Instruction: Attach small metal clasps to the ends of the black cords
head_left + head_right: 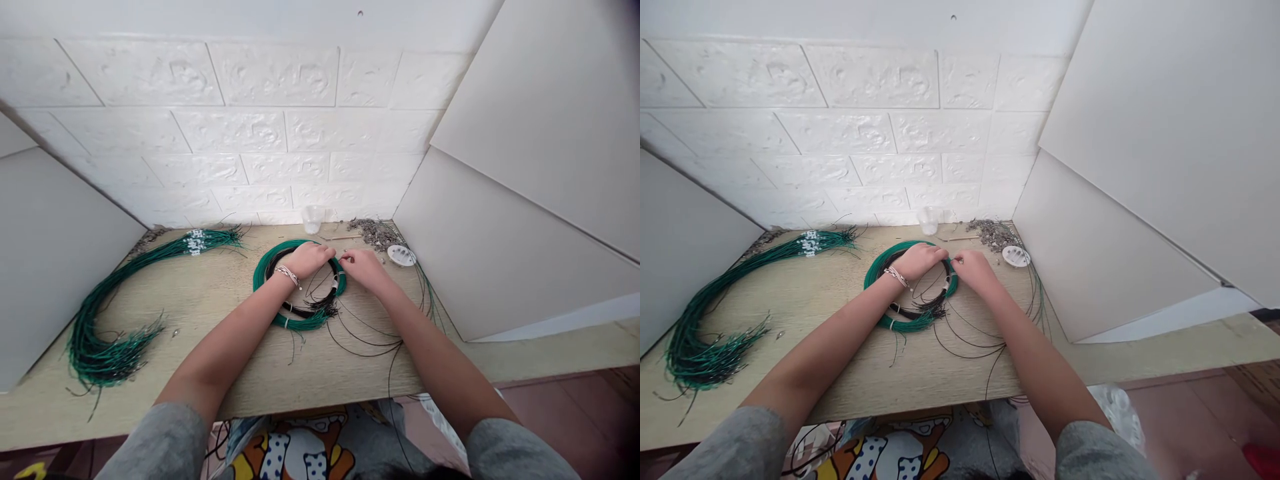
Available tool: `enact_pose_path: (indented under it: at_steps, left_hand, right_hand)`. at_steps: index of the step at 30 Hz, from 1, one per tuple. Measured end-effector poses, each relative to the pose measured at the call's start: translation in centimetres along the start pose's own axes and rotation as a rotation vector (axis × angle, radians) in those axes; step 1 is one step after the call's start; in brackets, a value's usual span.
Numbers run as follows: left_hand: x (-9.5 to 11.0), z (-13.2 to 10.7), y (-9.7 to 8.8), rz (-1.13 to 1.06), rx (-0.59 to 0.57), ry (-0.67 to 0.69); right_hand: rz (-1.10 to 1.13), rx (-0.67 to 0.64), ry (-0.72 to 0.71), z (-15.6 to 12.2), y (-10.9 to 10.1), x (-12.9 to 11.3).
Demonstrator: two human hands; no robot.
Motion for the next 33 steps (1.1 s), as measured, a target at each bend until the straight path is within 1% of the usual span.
enact_pose_path:
  at_steps: [6, 9, 14, 19, 21, 24, 28, 33]
  left_hand:
    - [-0.1, 0.0, 0.2, 0.001, -0.001, -0.049]
    - [-0.2, 0.0, 0.4, -0.010, -0.020, -0.075]
    - [-0.2, -0.1, 0.2, -0.029, -0.033, -0.105]
    - [-0.3, -0.1, 0.3, -0.106, -0.037, -0.139]
    - [-0.4, -0.1, 0.5, -0.150, -0.048, -0.128]
    - [-0.5, 0.0, 0.7, -0.232, -0.046, -0.119]
    - [-0.9, 0.2, 0.9, -0.358, -0.038, -0.134]
    - [-1.2, 0.3, 0.9, -0.447, -0.041, -0.174]
  right_hand:
    - [0.026, 0.033, 0.001, 0.1, 0.2, 0.3]
    - [0.105, 0.008, 0.010, 0.2, 0.4, 0.5]
    - [0.211, -0.018, 0.035, 0.2, 0.6, 0.8]
    - [0.275, -0.038, 0.056, 0.3, 1.0, 1.0]
    - [0.269, -0.032, 0.064, 0.3, 1.1, 1.0]
    - [0.207, 0.016, 0.056, 0.4, 0.9, 1.0]
    - [0.114, 0.067, -0.007, 0.7, 0.6, 0.8]
    - [0.003, 0.086, -0.078, 1.0, 0.2, 0.3]
Point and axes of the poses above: each hand's wrist, its own z-axis towards the middle knuckle, its own y-axis out of the palm, x = y × z, the point moved 6 cm from there along z, towards the middle knuckle, and after that the axes turned 8 degrees about -y, right-handed, at the moved point
